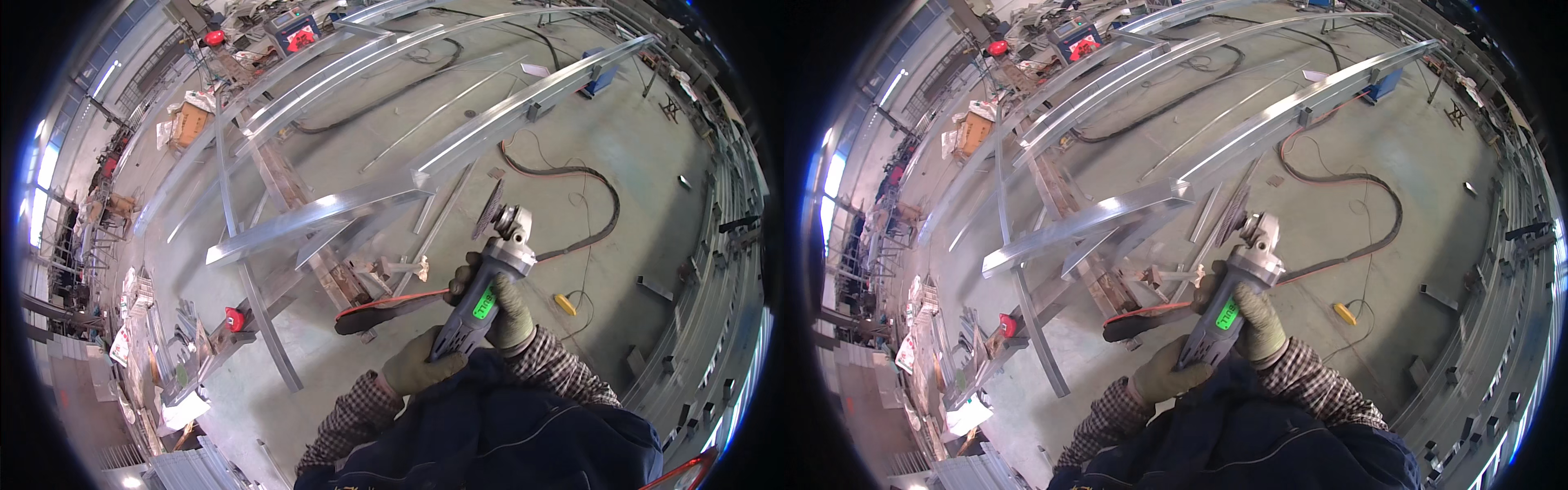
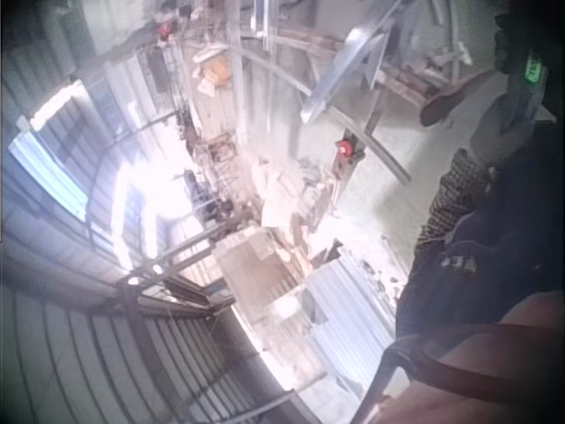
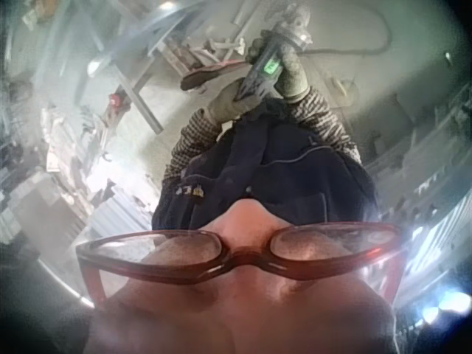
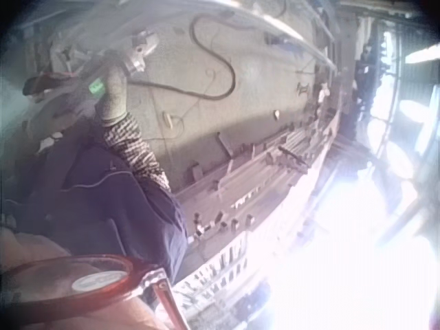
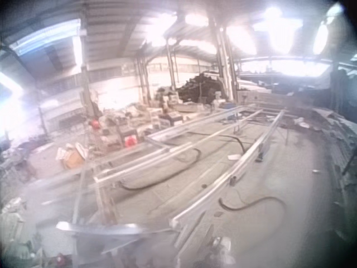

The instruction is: The person measures and aligns metal bars on a frame, then uses an angle grinder to cut and smooth the bars. They position the bars into the frame and weld the joints using a welding torch, repeating the process for multiple sections.

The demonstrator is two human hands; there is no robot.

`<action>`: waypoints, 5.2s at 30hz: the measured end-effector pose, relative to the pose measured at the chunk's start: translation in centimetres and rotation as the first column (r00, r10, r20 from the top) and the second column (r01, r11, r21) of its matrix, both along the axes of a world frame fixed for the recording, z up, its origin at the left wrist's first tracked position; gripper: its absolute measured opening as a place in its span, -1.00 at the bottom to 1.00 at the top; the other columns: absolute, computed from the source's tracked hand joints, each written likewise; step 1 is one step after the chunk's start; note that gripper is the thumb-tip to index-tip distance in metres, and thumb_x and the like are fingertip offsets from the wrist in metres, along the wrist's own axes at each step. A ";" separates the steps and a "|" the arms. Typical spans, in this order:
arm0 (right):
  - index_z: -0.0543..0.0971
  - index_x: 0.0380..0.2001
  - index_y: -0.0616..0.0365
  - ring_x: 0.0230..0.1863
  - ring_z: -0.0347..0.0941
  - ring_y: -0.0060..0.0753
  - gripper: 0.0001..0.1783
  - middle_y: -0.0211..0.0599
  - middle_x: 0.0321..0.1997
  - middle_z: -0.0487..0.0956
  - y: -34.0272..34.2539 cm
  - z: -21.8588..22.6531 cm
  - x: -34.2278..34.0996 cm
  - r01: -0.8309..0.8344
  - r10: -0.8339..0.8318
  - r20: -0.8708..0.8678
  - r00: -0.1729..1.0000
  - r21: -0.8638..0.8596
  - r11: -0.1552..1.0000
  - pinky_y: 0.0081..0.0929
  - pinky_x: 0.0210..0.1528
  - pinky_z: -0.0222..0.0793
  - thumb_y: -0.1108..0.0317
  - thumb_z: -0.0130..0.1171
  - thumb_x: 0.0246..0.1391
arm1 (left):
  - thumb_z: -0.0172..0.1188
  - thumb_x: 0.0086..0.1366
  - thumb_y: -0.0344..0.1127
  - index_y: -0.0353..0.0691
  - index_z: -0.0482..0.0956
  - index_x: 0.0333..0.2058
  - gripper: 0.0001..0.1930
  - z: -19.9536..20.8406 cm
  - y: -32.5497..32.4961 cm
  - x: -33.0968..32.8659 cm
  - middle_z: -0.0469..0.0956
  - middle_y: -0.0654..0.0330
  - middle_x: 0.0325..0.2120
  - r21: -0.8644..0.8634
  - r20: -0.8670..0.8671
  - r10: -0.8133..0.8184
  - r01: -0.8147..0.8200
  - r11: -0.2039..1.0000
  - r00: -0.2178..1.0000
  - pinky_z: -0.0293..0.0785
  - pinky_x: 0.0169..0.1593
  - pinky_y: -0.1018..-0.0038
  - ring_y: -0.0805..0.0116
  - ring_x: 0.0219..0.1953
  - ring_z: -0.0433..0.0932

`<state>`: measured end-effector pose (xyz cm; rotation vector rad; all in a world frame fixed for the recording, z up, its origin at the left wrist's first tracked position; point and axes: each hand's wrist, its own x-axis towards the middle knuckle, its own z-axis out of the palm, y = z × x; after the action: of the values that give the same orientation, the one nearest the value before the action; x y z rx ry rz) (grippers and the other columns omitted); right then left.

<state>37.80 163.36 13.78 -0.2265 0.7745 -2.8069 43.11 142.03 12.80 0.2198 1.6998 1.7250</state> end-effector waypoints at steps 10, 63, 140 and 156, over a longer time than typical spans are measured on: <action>0.50 0.21 0.19 -0.04 0.60 -0.19 -0.44 -0.21 -0.04 0.61 1.6 -3.3 -3.9 0.002 0.038 0.320 0.947 -0.124 0.992 -0.11 0.07 0.64 0.04 0.39 0.37 | 0.42 0.50 0.02 -0.32 0.33 0.43 -0.24 0.1 1.7 -5.0 0.69 0.13 -0.07 0.111 0.164 -0.205 0.189 0.976 0.965 0.62 -0.09 0.46 0.46 -0.17 0.63; 0.69 0.00 0.23 -0.24 0.74 -0.28 -0.59 -0.18 -0.21 0.77 8.2 -4.7 -13.4 -0.497 0.238 0.630 0.739 0.271 0.824 -0.32 -0.16 0.69 0.17 0.52 0.25 | 0.66 0.01 0.16 -0.24 0.59 0.24 -0.10 -1.4 -7.7 -29.9 0.66 -0.01 0.04 -0.780 -0.621 -0.544 -0.510 0.362 0.564 0.54 0.25 0.02 -0.08 0.12 0.65; 0.72 -0.07 0.22 -0.32 0.68 -0.41 -0.58 -0.29 -0.27 0.74 6.4 -1.9 -20.7 -0.617 0.362 0.540 0.760 0.423 0.664 -0.39 -0.24 0.60 0.13 0.59 0.20 | 0.65 -0.09 0.37 -0.14 0.54 0.32 0.07 -1.2 -7.5 -29.9 0.64 0.00 0.21 -0.853 -0.522 -0.529 -0.427 0.302 0.669 0.47 0.36 0.01 -0.07 0.27 0.58; 0.71 -0.05 0.20 -0.29 0.66 -0.41 -0.62 -0.29 -0.24 0.73 7.7 -1.8 -20.7 -0.598 0.341 0.549 0.763 0.398 0.696 -0.39 -0.21 0.60 0.18 0.55 0.23 | 0.68 -0.05 0.20 -0.22 0.59 0.25 -0.04 -0.7 -6.8 -29.8 0.65 -0.02 0.06 -0.812 -0.578 -0.560 -0.482 0.328 0.593 0.54 0.24 0.00 -0.13 0.13 0.64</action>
<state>17.14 171.08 11.95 0.2651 1.1622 -1.9106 13.31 135.19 12.05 0.5444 3.0745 0.0755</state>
